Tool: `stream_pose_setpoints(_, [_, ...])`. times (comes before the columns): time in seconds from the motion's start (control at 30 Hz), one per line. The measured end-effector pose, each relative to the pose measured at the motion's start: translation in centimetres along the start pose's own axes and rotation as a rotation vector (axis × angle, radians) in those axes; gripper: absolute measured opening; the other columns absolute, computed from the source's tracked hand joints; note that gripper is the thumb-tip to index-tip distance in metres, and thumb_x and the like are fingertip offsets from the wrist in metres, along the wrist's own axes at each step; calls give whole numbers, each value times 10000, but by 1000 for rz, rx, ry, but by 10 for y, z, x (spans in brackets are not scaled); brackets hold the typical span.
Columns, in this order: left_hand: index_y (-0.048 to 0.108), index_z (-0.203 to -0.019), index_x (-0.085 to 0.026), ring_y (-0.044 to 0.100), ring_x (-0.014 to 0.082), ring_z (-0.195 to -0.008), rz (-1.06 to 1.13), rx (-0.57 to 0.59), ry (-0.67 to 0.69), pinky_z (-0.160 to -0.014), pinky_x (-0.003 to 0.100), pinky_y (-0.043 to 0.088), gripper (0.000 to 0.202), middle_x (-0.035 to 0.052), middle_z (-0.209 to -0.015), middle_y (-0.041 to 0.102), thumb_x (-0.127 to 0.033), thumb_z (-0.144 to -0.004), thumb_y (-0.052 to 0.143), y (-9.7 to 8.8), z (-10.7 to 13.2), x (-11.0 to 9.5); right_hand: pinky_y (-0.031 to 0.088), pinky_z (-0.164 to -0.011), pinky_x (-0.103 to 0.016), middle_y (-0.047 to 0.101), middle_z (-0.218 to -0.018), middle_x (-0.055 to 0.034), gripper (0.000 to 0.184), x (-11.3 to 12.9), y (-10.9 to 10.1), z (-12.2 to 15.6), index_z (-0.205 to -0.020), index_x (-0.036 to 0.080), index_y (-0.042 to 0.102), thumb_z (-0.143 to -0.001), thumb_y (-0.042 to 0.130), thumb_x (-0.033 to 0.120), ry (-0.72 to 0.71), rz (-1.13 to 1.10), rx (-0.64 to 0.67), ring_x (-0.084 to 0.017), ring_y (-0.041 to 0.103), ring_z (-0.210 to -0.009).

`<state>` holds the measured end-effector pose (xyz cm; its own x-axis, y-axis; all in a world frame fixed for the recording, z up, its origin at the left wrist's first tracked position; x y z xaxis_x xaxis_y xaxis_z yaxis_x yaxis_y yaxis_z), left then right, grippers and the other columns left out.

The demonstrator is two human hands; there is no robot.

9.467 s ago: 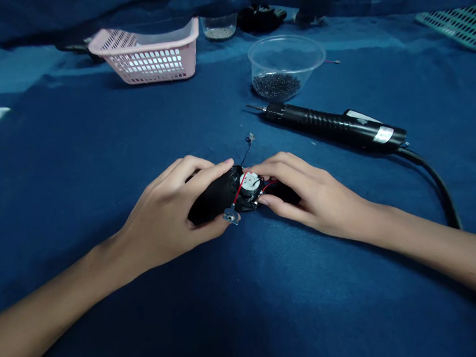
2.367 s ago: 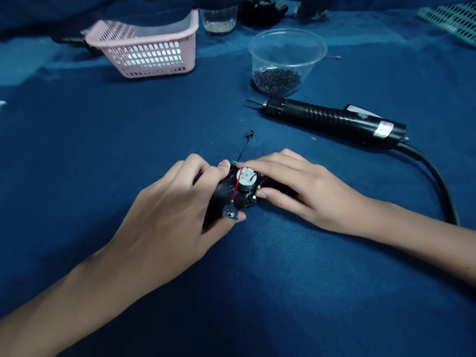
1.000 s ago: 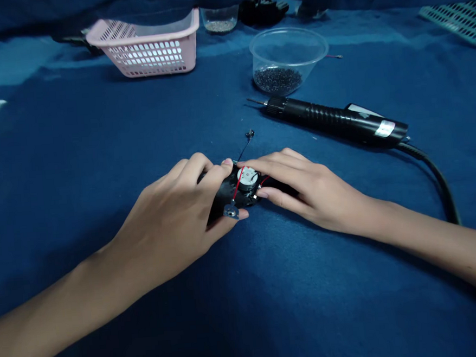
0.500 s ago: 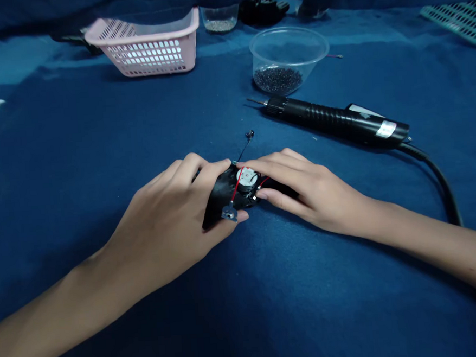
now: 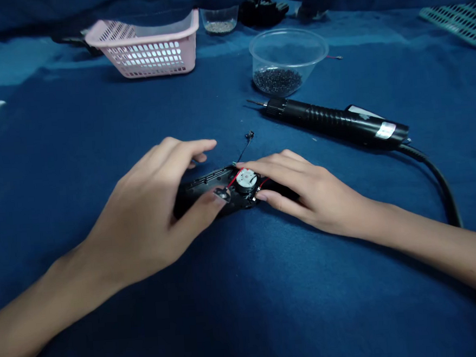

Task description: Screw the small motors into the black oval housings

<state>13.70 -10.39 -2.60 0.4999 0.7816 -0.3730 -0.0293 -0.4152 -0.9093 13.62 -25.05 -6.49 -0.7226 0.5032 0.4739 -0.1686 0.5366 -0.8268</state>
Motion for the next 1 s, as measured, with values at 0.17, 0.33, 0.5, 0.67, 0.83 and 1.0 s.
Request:
stream_pose_setpoints(0.17, [555, -1258, -229, 565, 227, -1107, 60, -88, -14, -971, 350, 437, 364, 39, -1192, 600, -417, -976, 422, -14, -4, 15, 417, -1010, -269, 574, -1340, -30, 514, 0, 1, 0, -1445, 143, 420, -958, 497, 287, -3, 16, -3, -120, 521, -1105])
stream_pose_setpoints(0.33, [600, -1171, -220, 585, 212, -1063, 77, 3, -39, -921, 337, 430, 347, 24, -1137, 627, -455, -969, 443, -2, -6, 21, 405, -1026, -238, 575, -1333, -1, 494, 0, 0, 0, -1429, 167, 443, -954, 509, 288, 16, -5, 12, -100, 511, -1121])
stream_pose_setpoints(0.5, [564, -1235, -262, 584, 227, -1084, 110, 107, 13, -913, 366, 427, 405, 6, -1176, 632, -530, -947, 466, 7, 1, 10, 390, -1061, -226, 545, -1379, 5, 464, 2, 0, -1, -1407, 188, 457, -949, 513, 229, -27, -46, 41, -84, 489, -1219])
stream_pose_setpoints(0.67, [559, -1250, -287, 588, 176, -1065, 176, 51, 13, -900, 298, 436, 360, -19, -1165, 625, -490, -984, 427, -2, 2, 14, 384, -1094, -239, 530, -1408, -1, 447, 6, -3, 1, -1379, 192, 480, -935, 536, 192, -72, -44, 24, -85, 474, -1276])
stream_pose_setpoints(0.83, [578, -1226, -277, 596, 174, -1040, 182, 37, 17, -887, 298, 440, 358, -17, -1133, 635, -497, -978, 442, -3, 1, 18, 397, -1093, -260, 533, -1406, -15, 451, 9, -5, 1, -1370, 194, 490, -924, 554, 182, -92, -29, 12, -99, 486, -1274])
stream_pose_setpoints(1.0, [588, -1217, -268, 591, 184, -1058, 166, 41, 4, -896, 318, 438, 364, -4, -1142, 631, -498, -981, 434, -1, -1, 21, 441, -1051, -288, 587, -1327, -28, 449, 4, -2, 0, -1376, 181, 488, -933, 535, 233, -34, -1, 12, -117, 524, -1205])
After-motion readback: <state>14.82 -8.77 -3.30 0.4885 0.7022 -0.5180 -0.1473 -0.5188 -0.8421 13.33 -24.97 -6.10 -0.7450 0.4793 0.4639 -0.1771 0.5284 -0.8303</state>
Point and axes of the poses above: each hand's wrist, its own z-axis away from the middle knuckle, its own y-axis out of the palm, x = y × z, the point moved 9 cm from there along -z, towards the middle knuckle
